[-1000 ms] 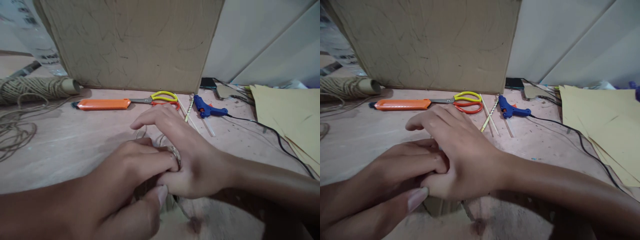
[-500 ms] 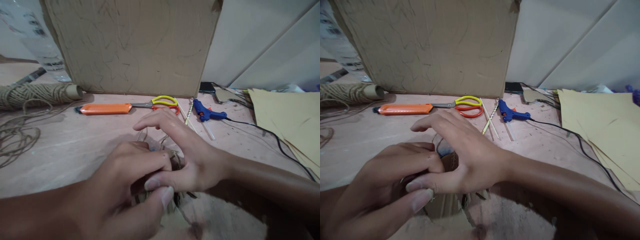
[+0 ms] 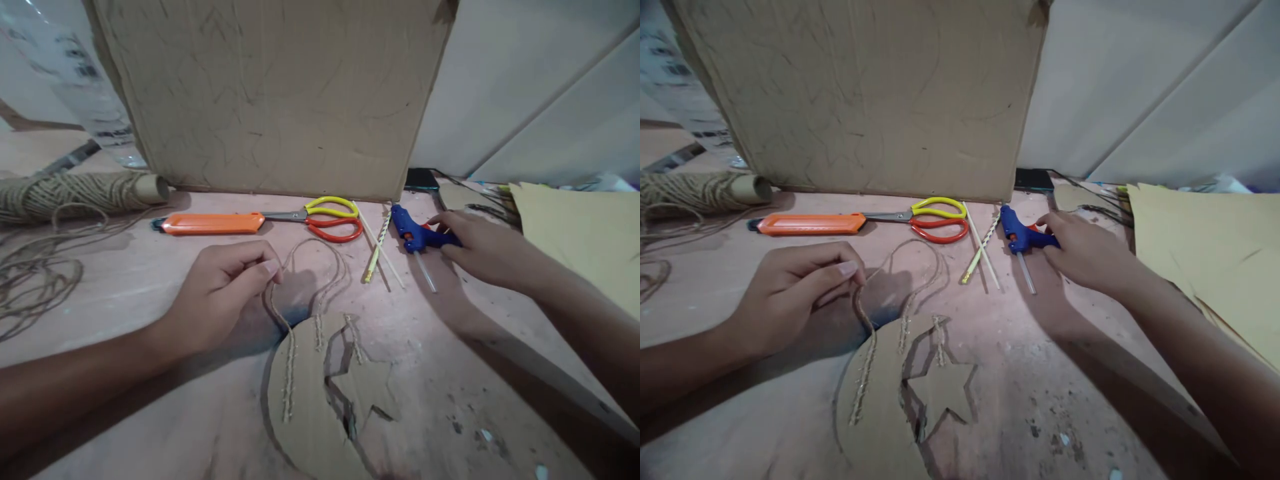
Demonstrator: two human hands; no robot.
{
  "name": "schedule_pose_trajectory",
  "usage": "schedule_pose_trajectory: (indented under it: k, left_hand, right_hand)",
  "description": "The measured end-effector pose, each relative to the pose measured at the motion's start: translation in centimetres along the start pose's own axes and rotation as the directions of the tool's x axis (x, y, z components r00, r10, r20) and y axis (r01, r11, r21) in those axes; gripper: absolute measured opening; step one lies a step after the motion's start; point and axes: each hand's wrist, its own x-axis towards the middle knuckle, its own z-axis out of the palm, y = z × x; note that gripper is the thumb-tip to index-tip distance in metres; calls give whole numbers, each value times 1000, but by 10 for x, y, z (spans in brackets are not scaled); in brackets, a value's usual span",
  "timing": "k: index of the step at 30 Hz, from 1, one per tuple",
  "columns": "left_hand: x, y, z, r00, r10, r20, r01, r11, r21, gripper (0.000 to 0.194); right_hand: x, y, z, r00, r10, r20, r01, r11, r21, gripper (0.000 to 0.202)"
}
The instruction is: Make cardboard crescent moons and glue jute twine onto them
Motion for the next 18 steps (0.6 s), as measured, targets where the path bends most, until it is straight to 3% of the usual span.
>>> schedule_pose_trajectory:
  k: [4,6,11,15,18]
  left_hand:
    - [2,-4,4,1000,1,-6,-1,1000,-15,36]
    - [2,-7,7,1000,2,-25,-3,1000,-27,41]
    - [0,-5,6,999,-36,-32,34,999,-36,47]
    - [-3,19,0,992,-120,23,121,992,-33,42]
    - [-4,32,0,988,-153,35,155,988,-28,41]
  right_hand:
    - [2,0,20,1000,-25,-5,25,998,55,68]
    - [5,-6,26,999,-40,-14,42,993,110,68]
    - [1,-25,23,996,2,-87,21,962,273,41]
    - [-22,-53,8,985,61,-164,20,892,451,20]
    - [-44,-75,1,985,7,-171,98,796,598,5]
